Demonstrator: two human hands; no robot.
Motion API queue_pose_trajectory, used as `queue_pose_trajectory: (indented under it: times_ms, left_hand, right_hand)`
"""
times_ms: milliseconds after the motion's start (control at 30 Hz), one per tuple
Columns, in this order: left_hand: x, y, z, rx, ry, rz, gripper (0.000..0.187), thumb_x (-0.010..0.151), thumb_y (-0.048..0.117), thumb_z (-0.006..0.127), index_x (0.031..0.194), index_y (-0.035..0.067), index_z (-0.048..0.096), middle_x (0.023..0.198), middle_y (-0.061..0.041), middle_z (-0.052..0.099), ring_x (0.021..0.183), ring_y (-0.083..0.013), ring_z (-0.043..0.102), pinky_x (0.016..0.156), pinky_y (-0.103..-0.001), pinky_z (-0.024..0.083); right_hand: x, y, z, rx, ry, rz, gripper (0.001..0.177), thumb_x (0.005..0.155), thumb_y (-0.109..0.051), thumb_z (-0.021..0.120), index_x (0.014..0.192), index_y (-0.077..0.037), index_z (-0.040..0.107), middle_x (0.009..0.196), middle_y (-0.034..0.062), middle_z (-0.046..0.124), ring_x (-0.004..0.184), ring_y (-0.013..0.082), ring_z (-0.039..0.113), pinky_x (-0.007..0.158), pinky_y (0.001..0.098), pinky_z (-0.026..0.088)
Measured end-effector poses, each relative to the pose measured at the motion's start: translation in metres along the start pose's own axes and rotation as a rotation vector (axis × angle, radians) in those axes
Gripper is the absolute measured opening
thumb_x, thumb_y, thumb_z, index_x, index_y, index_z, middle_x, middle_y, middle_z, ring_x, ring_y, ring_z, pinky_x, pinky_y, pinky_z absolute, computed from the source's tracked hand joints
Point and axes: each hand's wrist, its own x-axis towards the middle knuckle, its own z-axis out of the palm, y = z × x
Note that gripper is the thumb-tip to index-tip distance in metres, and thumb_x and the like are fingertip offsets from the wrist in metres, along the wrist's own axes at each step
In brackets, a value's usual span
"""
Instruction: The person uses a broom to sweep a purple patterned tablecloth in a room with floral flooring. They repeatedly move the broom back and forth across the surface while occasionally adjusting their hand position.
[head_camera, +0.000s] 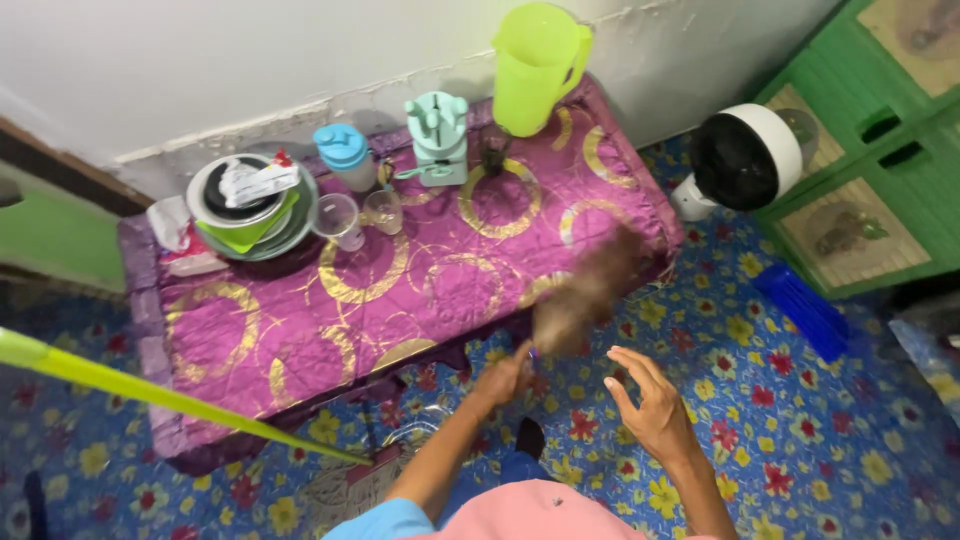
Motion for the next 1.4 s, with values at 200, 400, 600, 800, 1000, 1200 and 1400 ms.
queue_pose_trajectory:
  times_ms: [200,400,600,800,1000,1200,1400]
  left_hand:
    - [-0.092,-0.016,-0.037,-0.341,0.337,0.040,0.062,0.100,0.029,0.057,0.158,0.029,0.034,0.115,-0.013,0.074,0.092,-0.0373,0.074,0.080,-0.046,0.054]
    - [-0.108,-0.052,-0.035,-0.496,0.523,-0.328,0.067,0.101,0.032,0.054,0.161,0.027,0.026,0.096,-0.029,0.073,0.085,-0.0494,0.071,0.071,-0.053,0.051]
    - [-0.181,-0.062,-0.023,-0.217,0.366,-0.134,0.063,0.101,0.033,0.057,0.158,0.019,0.034,0.129,-0.027,0.065,0.104,-0.0526,0.066,0.081,-0.060,0.052]
    - [-0.270,-0.121,0.031,-0.458,0.788,-0.794,0.064,0.096,0.048,0.053,0.156,0.031,0.043,0.063,-0.012,0.064,0.054,-0.0328,0.060,0.053,-0.047,0.040]
    - [-0.252,-0.136,-0.010,-0.714,1.129,-0.864,0.064,0.100,0.042,0.053,0.156,0.014,0.040,0.097,-0.021,0.076,0.087,-0.0387,0.073,0.074,-0.048,0.053]
    - [-0.231,-0.167,-0.020,-0.618,1.216,-0.822,0.061,0.099,0.040,0.055,0.150,0.008,0.047,0.124,-0.027,0.069,0.112,-0.0461,0.065,0.096,-0.050,0.049]
    - [-0.220,-0.187,-0.060,-0.635,1.427,-0.911,0.069,0.101,0.046,0.052,0.155,0.004,0.039,0.134,-0.032,0.062,0.112,-0.0511,0.064,0.092,-0.053,0.050]
  right_hand:
    - [0.017,-0.044,0.015,-0.004,0.044,-0.248,0.038,0.096,-0.019,0.065,0.132,-0.008,0.065,0.134,0.0110,0.067,0.125,0.0252,0.066,0.110,0.0371,0.051]
    - [0.015,-0.068,0.036,0.049,-0.073,-0.190,0.040,0.096,-0.023,0.065,0.134,-0.014,0.064,0.140,0.0087,0.064,0.129,0.0235,0.064,0.089,0.0334,0.062]
    - [0.020,-0.087,0.055,0.050,-0.056,-0.316,0.037,0.096,-0.021,0.066,0.132,-0.011,0.066,0.137,0.0089,0.067,0.126,0.0221,0.065,0.098,0.0323,0.054]
    - [0.028,-0.104,0.067,0.048,-0.049,-0.462,0.037,0.096,-0.017,0.067,0.131,-0.007,0.066,0.133,0.0118,0.068,0.124,0.0245,0.066,0.112,0.0363,0.049]
    - [0.031,-0.122,0.086,0.081,-0.151,-0.501,0.038,0.096,-0.018,0.067,0.133,-0.008,0.065,0.136,0.0126,0.067,0.126,0.0248,0.065,0.113,0.0367,0.047]
    - [0.033,-0.157,0.102,0.128,-0.198,-0.565,0.038,0.096,-0.017,0.067,0.133,-0.007,0.064,0.136,0.0139,0.066,0.128,0.0264,0.064,0.113,0.0382,0.047]
    - [0.025,-0.156,0.111,0.106,-0.223,-0.545,0.040,0.096,-0.017,0.066,0.136,-0.008,0.062,0.137,0.0134,0.065,0.128,0.0264,0.063,0.112,0.0394,0.048]
